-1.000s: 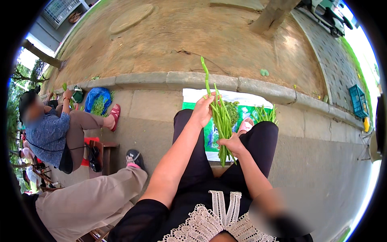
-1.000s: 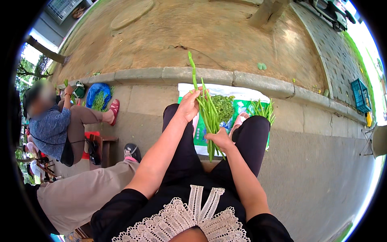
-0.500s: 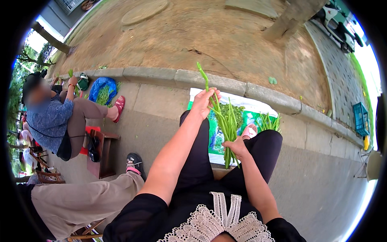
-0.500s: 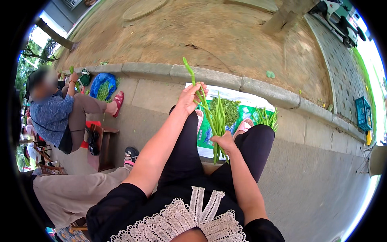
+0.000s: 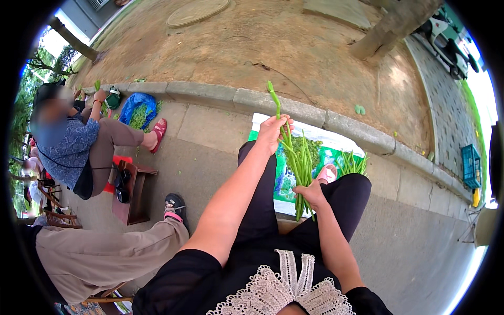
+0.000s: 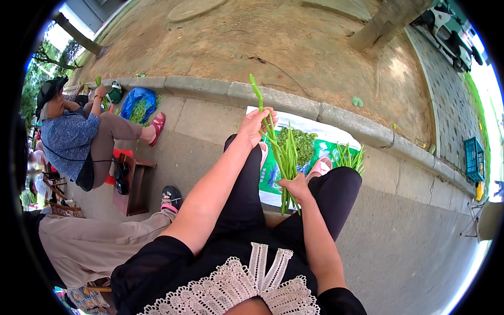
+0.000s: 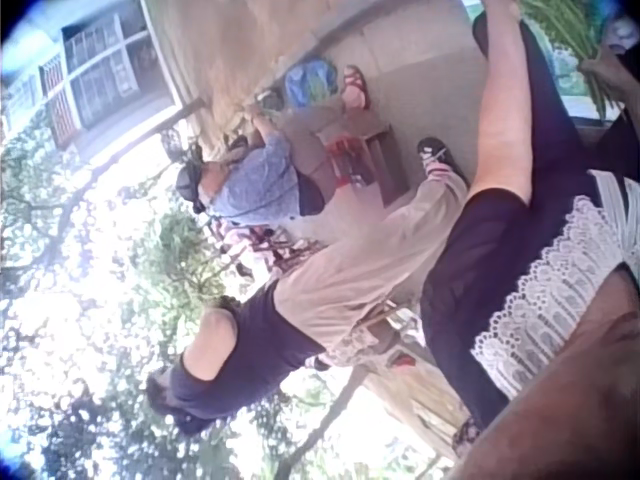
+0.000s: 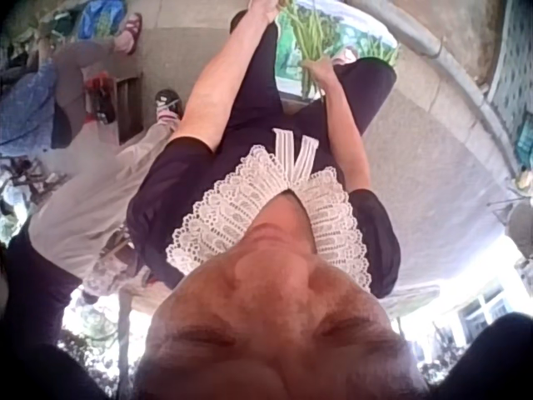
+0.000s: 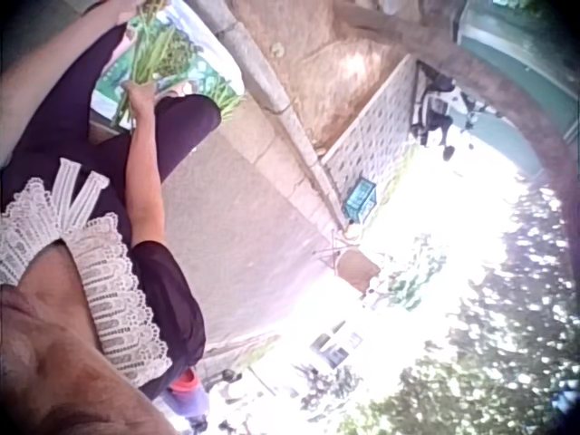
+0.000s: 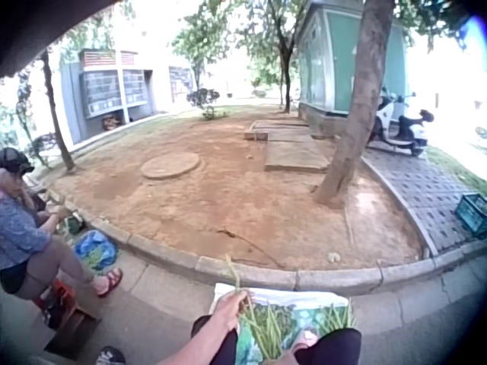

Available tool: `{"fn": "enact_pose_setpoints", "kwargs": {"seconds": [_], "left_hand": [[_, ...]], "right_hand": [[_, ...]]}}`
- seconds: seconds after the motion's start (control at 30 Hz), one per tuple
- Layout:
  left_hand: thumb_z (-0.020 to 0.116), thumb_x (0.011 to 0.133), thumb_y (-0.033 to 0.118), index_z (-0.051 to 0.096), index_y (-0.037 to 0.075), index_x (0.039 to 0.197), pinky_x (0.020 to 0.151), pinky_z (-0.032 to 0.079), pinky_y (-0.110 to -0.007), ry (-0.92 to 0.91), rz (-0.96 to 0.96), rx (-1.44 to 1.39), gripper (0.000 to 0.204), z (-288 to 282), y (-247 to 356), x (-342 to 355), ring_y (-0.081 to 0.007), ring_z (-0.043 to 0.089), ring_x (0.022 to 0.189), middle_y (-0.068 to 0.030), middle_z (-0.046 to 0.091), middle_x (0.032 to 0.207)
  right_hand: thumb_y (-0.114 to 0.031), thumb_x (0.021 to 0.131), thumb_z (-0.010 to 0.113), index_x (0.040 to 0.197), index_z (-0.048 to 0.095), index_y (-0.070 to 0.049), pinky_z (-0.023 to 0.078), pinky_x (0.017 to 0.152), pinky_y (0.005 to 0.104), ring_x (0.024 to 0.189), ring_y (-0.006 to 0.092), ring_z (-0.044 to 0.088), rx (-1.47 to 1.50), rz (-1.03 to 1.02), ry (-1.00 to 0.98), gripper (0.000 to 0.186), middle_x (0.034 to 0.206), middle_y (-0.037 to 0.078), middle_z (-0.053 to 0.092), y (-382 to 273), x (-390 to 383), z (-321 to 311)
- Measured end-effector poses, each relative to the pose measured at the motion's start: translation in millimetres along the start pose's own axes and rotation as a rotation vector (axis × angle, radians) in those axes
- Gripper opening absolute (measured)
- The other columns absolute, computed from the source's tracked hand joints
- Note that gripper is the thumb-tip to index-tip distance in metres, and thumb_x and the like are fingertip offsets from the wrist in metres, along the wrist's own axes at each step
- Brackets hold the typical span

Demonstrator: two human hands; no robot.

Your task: The person sits on a low stool and sorts through a bundle of long green beans by hand, removing individual beans and placing them onto a pile on a cloth.

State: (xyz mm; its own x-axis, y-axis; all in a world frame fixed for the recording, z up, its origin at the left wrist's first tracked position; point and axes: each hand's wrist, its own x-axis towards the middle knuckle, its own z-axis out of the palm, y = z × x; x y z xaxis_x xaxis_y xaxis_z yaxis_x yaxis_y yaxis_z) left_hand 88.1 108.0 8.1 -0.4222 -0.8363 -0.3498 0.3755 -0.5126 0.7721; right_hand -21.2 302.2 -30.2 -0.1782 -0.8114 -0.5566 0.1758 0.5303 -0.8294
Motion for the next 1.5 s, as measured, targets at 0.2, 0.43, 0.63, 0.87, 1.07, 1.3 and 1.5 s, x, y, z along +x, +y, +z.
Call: {"fn": "enact_pose_setpoints", "kwargs": {"seconds": [0.2,0.43,0.63,0.87,1.07,1.3,1.5], "left_hand": [[0.052,0.084,0.012,0.059,0.004,0.094,0.058,0.047,-0.027,0.091,-0.005,-0.009,0.014,3.1,-0.1,1.5,-0.0163,0.062,0.075,-0.0086,0.064,0.085],[0.050,0.083,0.013,0.058,0.002,0.096,0.060,0.049,-0.029,0.122,-0.037,-0.051,0.018,-1.7,-2.2,11.1,-0.0183,0.062,0.076,-0.0089,0.063,0.085],[0.051,0.082,0.011,0.057,0.001,0.095,0.057,0.048,-0.028,0.166,-0.042,-0.067,0.017,-7.7,-6.3,23.1,-0.0181,0.062,0.075,-0.0093,0.063,0.085],[0.054,0.080,0.011,0.059,0.002,0.091,0.058,0.048,-0.029,0.193,0.063,0.141,0.015,-5.8,-6.9,27.8,-0.0181,0.062,0.072,-0.0089,0.064,0.082],[0.053,0.079,0.013,0.059,0.004,0.088,0.052,0.045,-0.029,0.273,-0.144,-0.114,0.014,-2.3,-8.6,34.7,-0.0175,0.062,0.064,-0.0082,0.065,0.078],[0.052,0.079,0.013,0.058,0.004,0.086,0.052,0.044,-0.032,0.387,-0.173,-0.231,0.013,-5.2,-25.6,54.4,-0.0190,0.061,0.062,-0.0080,0.063,0.074],[0.051,0.077,0.009,0.057,-0.001,0.076,0.052,0.048,-0.032,0.463,-0.091,-0.082,0.011,3.4,-39.5,67.6,-0.0206,0.058,0.056,-0.0123,0.060,0.069]], "right_hand": [[0.000,0.065,0.064,0.080,0.058,0.004,0.046,0.050,0.0289,0.055,0.0152,0.057,-0.016,-0.026,0.010,0.017,0.067,0.007,0.058,-0.7,-0.6,-2.5],[0.000,0.064,0.064,0.080,0.059,0.005,0.046,0.051,0.0281,0.056,0.0152,0.057,-0.023,-0.053,0.083,0.018,0.067,0.007,0.059,-2.3,-0.7,-4.0],[0.000,0.064,0.064,0.079,0.058,0.006,0.044,0.050,0.0279,0.055,0.0153,0.056,0.030,-0.080,0.096,0.017,0.066,0.007,0.058,-7.4,-2.7,-5.1],[0.001,0.064,0.063,0.078,0.058,0.005,0.044,0.049,0.0277,0.053,0.0149,0.055,0.079,-0.083,0.093,0.015,0.065,0.006,0.057,-12.2,-4.9,-3.4],[0.005,0.065,0.064,0.090,0.050,0.006,0.048,0.045,0.0299,0.052,0.0183,0.056,0.127,-0.084,0.088,0.029,0.069,0.009,0.056,-8.9,-0.9,-9.2],[0.006,0.064,0.061,0.092,0.050,0.004,0.047,0.046,0.0289,0.051,0.0169,0.055,0.168,-0.040,0.093,0.030,0.067,0.008,0.055,-14.8,-0.4,-6.6],[0.005,0.064,0.061,0.087,0.053,0.003,0.047,0.045,0.0279,0.050,0.0161,0.054,0.146,-0.100,0.164,0.025,0.067,0.007,0.055,-14.8,0.9,-4.9]]}}
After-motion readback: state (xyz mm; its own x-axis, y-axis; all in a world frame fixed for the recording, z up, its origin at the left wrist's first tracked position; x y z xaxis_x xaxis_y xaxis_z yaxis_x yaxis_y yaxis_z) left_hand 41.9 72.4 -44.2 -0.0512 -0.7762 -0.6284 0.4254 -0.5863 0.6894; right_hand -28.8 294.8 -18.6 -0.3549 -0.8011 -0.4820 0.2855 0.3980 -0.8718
